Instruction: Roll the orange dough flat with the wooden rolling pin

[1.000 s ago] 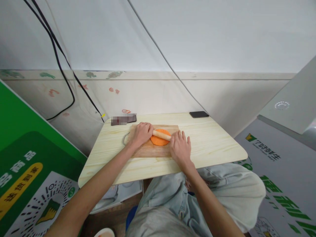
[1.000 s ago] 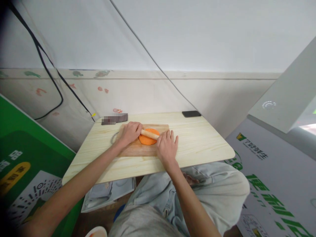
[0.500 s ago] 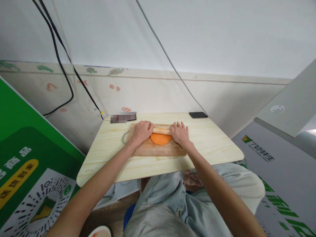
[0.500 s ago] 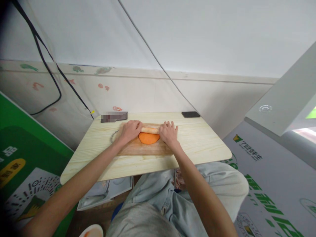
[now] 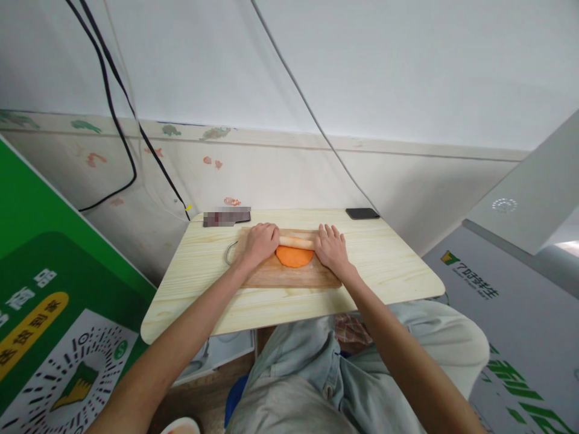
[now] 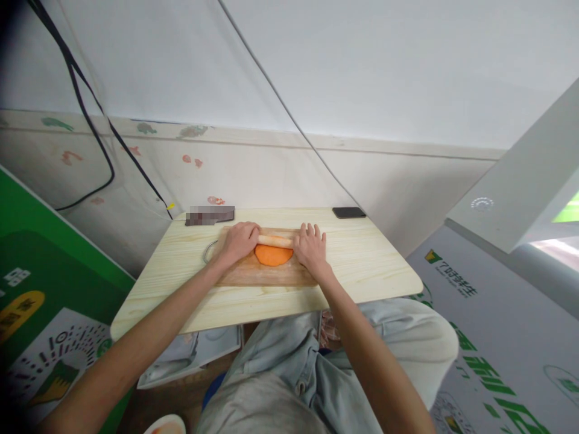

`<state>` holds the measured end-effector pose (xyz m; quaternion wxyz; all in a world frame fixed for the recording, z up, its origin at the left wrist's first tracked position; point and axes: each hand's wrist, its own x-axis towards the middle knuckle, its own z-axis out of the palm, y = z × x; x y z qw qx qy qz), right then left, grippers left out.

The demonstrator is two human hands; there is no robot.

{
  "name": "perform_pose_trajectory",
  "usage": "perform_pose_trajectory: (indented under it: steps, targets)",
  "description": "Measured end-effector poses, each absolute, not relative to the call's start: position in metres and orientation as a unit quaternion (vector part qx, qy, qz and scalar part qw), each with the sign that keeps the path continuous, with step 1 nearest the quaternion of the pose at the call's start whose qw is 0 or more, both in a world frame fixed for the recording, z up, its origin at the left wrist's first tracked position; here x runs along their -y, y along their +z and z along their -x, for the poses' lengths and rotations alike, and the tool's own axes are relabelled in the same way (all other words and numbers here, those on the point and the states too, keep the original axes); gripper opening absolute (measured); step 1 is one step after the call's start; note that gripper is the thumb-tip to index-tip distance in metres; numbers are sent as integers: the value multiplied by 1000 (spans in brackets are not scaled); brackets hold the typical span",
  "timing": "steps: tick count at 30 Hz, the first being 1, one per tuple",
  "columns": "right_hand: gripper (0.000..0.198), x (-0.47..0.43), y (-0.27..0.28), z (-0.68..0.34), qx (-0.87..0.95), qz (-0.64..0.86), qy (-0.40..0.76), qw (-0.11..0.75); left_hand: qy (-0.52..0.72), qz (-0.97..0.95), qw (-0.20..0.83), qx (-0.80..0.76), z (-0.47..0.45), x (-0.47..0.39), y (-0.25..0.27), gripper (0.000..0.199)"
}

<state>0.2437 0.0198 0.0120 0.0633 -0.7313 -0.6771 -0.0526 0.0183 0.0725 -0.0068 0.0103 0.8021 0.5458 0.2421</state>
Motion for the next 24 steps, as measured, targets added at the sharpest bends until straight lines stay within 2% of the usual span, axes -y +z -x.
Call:
perform_pose_trajectory:
  steps: [15, 24]
  targets:
    - [65, 43, 2, -214, 632, 764, -41, 124, 317, -739, 116, -583, -13, -74, -9, 39]
    - [65, 64, -9, -203, 629, 761, -47, 152, 336, -729, 121, -584, -12, -75, -11, 40]
